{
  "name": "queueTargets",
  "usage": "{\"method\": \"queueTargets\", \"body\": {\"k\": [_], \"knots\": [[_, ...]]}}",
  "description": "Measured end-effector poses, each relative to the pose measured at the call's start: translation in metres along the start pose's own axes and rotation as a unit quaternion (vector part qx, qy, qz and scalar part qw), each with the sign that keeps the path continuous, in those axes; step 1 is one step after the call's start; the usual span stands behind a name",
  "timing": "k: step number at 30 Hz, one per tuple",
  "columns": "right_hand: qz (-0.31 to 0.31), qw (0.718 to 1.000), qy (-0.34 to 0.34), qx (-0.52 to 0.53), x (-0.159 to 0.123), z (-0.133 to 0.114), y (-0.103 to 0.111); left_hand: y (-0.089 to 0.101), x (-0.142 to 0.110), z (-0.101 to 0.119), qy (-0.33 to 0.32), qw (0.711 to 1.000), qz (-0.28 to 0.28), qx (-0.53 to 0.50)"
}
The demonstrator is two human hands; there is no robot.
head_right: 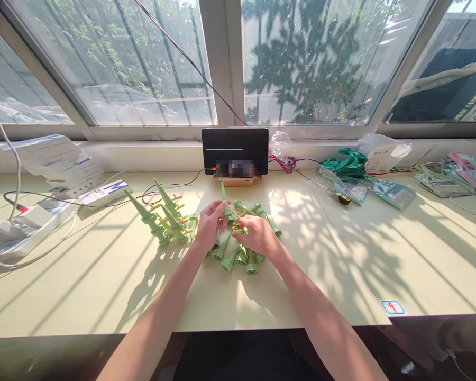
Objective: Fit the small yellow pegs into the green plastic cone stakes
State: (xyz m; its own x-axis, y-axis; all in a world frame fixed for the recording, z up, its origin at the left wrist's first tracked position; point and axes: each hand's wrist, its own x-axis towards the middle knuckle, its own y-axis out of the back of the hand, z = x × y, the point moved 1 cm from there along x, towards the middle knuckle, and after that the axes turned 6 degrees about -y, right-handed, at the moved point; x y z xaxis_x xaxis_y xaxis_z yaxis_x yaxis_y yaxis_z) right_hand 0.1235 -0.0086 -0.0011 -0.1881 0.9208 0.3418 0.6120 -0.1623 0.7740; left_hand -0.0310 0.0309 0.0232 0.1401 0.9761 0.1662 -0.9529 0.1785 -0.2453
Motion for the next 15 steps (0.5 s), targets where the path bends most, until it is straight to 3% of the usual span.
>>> {"method": "queueTargets", "body": {"k": [7, 15], "knots": [[-0.017, 0.983, 0.0, -0.185, 0.006, -0.013, -0.015, -0.001, -0.001, -0.002, 0.01, 1.0, 0.006, 0.008], [-0.033, 0.98, -0.032, -0.193, 0.008, -0.014, -0.022, -0.001, -0.001, -0.002, 0.006, 1.0, -0.004, -0.002]]}}
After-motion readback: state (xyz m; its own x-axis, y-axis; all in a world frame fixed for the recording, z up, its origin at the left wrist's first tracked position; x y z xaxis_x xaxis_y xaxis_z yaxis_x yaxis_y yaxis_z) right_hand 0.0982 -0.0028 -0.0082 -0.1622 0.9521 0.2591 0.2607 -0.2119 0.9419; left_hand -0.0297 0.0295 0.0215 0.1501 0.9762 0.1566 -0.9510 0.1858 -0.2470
